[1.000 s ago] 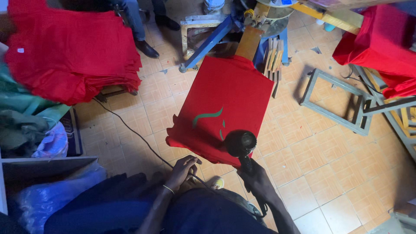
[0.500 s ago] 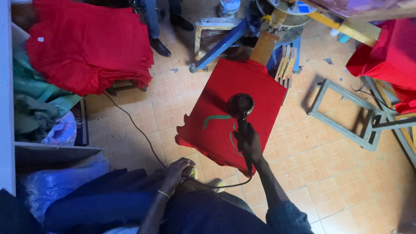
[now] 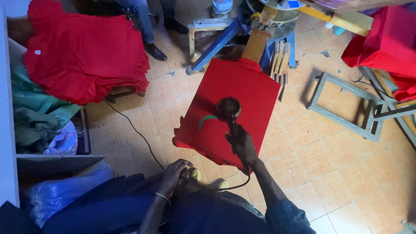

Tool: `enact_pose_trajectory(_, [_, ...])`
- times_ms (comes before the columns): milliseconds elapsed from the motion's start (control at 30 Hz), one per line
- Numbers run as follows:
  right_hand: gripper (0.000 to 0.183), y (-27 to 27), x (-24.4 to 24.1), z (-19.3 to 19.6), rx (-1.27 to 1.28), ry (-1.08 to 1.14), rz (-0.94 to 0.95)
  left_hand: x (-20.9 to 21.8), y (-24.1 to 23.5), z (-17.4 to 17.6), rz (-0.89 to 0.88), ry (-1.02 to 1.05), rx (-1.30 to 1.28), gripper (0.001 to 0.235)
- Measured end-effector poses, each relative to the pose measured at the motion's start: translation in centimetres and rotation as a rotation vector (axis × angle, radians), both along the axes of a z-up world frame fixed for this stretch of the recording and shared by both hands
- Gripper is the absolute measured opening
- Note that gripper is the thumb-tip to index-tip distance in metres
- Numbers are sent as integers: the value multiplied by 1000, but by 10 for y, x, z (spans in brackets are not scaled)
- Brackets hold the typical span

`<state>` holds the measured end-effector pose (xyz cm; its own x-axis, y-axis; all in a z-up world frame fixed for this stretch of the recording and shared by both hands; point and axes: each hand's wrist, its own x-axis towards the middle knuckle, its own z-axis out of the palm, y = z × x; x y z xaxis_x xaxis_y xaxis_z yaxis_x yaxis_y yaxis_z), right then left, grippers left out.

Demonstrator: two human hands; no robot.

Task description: The person uses a heat gun to apply heat to a green printed design on a red t-shirt laid on a wooden board. The person moves the heat gun back and forth over the design to set the print.

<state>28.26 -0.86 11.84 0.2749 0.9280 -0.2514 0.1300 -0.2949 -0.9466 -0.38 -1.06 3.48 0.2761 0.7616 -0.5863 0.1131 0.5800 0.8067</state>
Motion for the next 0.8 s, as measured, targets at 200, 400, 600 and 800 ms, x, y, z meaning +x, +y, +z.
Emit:
enact_pose_trajectory(200, [22, -33, 27, -3, -124, -79, -102, 20, -5, -13, -61, 61, 0, 27])
enact_pose_trajectory(400, [13, -81, 13, 46, -229, 75, -42, 34, 13, 18, -183, 30, 4, 29])
enact_pose_trajectory(600, [25, -109, 11, 54, -403, 7, -185, 39, 15, 5, -193, -34, -17, 29])
enact_pose_trajectory(800, [21, -120, 9, 48, -383, 50, -160, 45, 12, -14, -234, -33, -8, 29])
